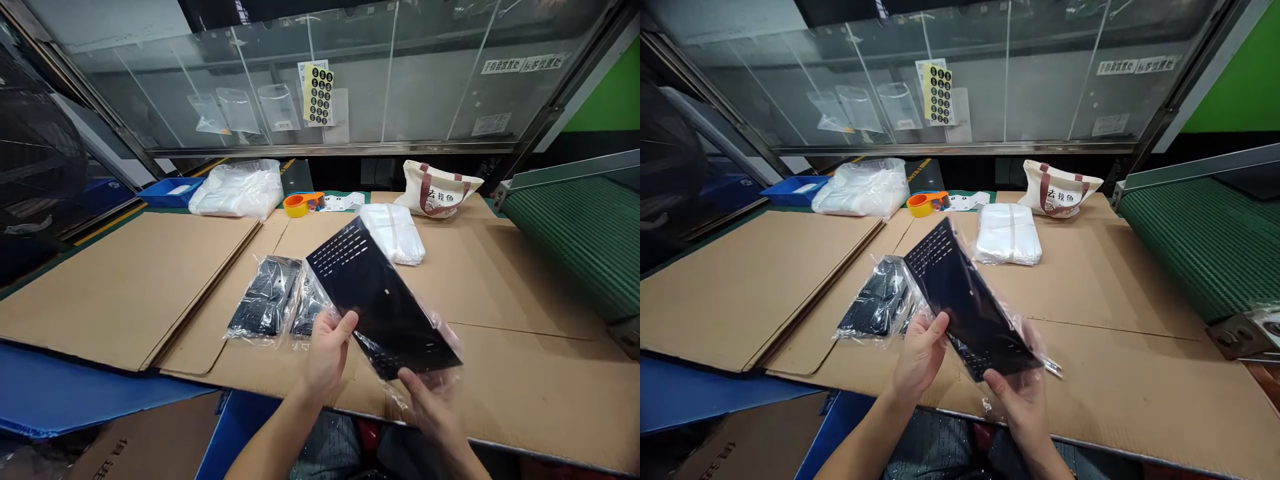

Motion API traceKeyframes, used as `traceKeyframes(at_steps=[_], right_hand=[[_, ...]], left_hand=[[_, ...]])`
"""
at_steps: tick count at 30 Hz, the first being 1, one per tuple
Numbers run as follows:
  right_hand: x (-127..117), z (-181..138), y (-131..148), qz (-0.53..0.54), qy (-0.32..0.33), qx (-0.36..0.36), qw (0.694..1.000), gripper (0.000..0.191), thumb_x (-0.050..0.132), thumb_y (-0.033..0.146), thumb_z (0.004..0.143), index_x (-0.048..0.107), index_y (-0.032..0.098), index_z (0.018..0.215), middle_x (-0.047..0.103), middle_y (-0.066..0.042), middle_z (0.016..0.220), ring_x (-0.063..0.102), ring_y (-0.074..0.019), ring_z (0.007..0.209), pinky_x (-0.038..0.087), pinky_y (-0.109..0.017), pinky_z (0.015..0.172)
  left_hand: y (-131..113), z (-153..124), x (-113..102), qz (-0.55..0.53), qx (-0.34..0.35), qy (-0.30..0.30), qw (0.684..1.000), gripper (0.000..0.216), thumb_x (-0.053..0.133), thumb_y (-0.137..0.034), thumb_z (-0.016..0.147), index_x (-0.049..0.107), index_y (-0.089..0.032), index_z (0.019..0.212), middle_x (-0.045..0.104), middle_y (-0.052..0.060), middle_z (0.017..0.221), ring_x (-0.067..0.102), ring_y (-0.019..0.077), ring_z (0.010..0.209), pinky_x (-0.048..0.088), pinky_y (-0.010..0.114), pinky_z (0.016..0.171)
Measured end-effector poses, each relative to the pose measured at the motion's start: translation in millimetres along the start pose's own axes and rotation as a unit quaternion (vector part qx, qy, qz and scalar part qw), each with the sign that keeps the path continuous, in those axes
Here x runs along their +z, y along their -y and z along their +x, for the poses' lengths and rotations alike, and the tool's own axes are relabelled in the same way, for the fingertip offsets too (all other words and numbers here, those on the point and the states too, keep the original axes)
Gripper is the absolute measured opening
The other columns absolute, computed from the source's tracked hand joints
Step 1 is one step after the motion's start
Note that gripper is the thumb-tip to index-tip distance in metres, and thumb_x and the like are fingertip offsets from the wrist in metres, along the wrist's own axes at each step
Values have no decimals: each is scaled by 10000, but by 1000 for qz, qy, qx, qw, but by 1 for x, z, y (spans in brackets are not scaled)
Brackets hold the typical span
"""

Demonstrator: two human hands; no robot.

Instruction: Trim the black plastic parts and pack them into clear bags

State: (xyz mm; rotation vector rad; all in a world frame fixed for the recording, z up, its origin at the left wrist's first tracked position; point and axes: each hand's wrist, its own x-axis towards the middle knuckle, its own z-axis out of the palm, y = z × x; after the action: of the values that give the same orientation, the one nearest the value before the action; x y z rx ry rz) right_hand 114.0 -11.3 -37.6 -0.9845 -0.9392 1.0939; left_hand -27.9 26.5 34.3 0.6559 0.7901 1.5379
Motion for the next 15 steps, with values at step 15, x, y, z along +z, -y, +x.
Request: traceKeyframes(at_steps=[15], right_hand=[[-21, 9, 5, -62, 66, 55, 994, 364, 708, 371, 807, 677, 315, 1166, 704, -73, 1165, 688, -227, 1008, 562, -356, 875]], left_hand=[[-53, 82, -102, 418, 52, -75, 904, 351, 661, -485, 723, 628, -152, 829, 659, 36, 715, 623, 227, 715, 498, 346, 717]])
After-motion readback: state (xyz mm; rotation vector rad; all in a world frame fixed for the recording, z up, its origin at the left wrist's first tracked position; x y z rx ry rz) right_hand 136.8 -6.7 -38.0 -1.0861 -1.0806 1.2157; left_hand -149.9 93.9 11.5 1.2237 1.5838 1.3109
